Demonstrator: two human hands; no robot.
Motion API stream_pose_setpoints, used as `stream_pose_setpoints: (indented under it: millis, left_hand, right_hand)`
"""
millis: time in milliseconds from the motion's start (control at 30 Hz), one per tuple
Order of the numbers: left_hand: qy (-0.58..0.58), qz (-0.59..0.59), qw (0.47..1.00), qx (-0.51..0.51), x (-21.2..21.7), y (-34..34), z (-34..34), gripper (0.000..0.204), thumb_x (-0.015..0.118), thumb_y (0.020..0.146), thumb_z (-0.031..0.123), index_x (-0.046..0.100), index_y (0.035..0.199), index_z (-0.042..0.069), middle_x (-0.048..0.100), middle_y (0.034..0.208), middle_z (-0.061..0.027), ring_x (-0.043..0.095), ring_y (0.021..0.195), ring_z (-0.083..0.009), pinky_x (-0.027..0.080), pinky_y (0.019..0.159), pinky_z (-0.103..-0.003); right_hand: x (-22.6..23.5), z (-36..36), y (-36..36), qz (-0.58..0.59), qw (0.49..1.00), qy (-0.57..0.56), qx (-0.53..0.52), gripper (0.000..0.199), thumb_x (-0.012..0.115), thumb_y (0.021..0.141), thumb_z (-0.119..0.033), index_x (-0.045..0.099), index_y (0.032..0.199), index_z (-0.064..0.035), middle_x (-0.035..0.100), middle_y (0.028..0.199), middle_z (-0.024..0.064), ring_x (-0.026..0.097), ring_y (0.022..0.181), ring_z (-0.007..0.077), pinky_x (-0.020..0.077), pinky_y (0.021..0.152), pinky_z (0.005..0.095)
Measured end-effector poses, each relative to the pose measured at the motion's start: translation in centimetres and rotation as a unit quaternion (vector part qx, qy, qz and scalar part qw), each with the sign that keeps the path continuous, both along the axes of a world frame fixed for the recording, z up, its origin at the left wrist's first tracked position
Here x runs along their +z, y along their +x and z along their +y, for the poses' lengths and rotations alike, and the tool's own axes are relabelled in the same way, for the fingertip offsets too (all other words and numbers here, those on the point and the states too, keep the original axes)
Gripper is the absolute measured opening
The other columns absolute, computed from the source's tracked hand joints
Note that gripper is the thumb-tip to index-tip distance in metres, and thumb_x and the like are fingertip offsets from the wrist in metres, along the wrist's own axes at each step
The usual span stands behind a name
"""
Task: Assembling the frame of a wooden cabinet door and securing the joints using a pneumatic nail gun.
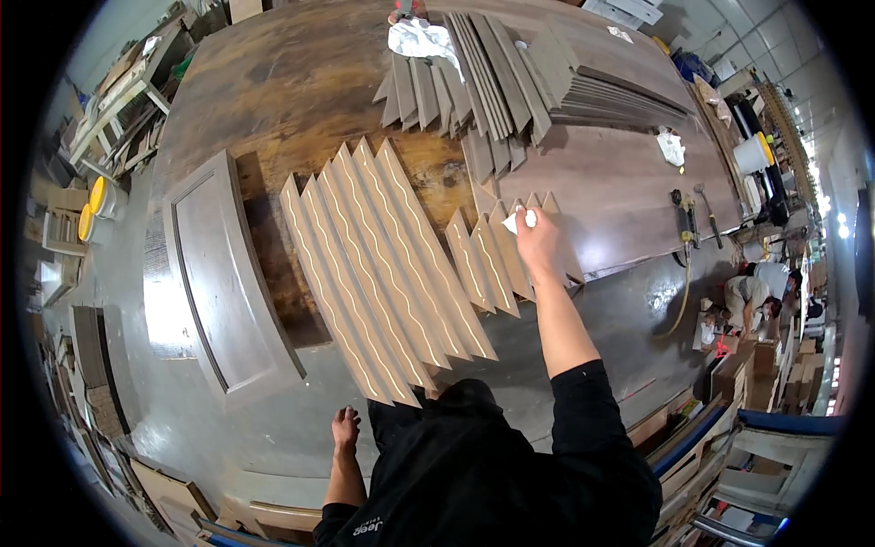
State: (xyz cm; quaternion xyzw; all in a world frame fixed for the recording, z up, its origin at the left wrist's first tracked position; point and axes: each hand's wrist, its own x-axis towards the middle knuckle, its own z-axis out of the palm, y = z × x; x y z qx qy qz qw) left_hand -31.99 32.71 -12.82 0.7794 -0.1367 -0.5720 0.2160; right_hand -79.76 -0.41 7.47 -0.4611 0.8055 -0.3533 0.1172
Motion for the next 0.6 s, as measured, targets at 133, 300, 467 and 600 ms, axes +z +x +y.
stream_pose_setpoints:
  millis: [133, 300, 467, 600]
  left_hand:
    - [-0.022, -0.002, 1.0, 0.001, 0.7, 0.0, -1.1, 0.04, 0.056, 0.098, 0.033, 0.062, 0.122, 0.002, 0.07, 0.106, -0.0098, 0.068, 0.083, -0.0198, 0.046, 0.058, -0.028]
    - [-0.009, 0.016, 1.0, 0.014, 0.7, 0.2, -0.2, 0.04, 0.058, 0.098, 0.033, 0.061, 0.121, 0.001, 0.068, 0.101, -0.0086, 0.067, 0.081, -0.0205, 0.045, 0.056, -0.029]
    - [0.002, 0.029, 0.999, 0.018, -1.1, 1.0, 2.3, 0.041, 0.059, 0.098, 0.034, 0.06, 0.122, 0.001, 0.068, 0.102, -0.0087, 0.067, 0.081, -0.0209, 0.045, 0.056, -0.029]
    - [0.022, 0.024, 0.999, 0.006, -1.1, 0.3, 1.9, 0.044, 0.059, 0.098, 0.035, 0.059, 0.126, 0.002, 0.068, 0.105, -0.0097, 0.067, 0.083, -0.0212, 0.046, 0.058, -0.029]
  right_hand:
    - [-2.2, -1.7, -0.8, 0.001, 0.998, -0.058, 0.013, 0.029, 0.065, 0.092, -0.031, 0.068, 0.097, -0.0023, 0.068, 0.092, 0.0237, 0.065, 0.088, 0.0436, 0.0512, 0.075, 0.0467]
    - [-2.6, -1.1, -1.0, 0.0, 0.999, -0.038, 0.018, 0.03, 0.066, 0.092, -0.032, 0.068, 0.096, -0.0018, 0.068, 0.091, 0.0247, 0.065, 0.089, 0.0444, 0.0513, 0.076, 0.0476]
    - [-2.0, 2.8, -1.3, 0.014, 0.999, -0.009, 0.041, 0.031, 0.067, 0.092, -0.031, 0.069, 0.097, -0.0008, 0.068, 0.087, 0.0237, 0.066, 0.084, 0.0429, 0.0511, 0.074, 0.0463]
    - [-1.5, 6.3, -1.8, -0.006, 0.998, -0.05, 0.049, 0.023, 0.069, 0.091, -0.021, 0.068, 0.092, 0.0014, 0.068, 0.081, 0.0219, 0.066, 0.075, 0.0396, 0.0503, 0.068, 0.0415]
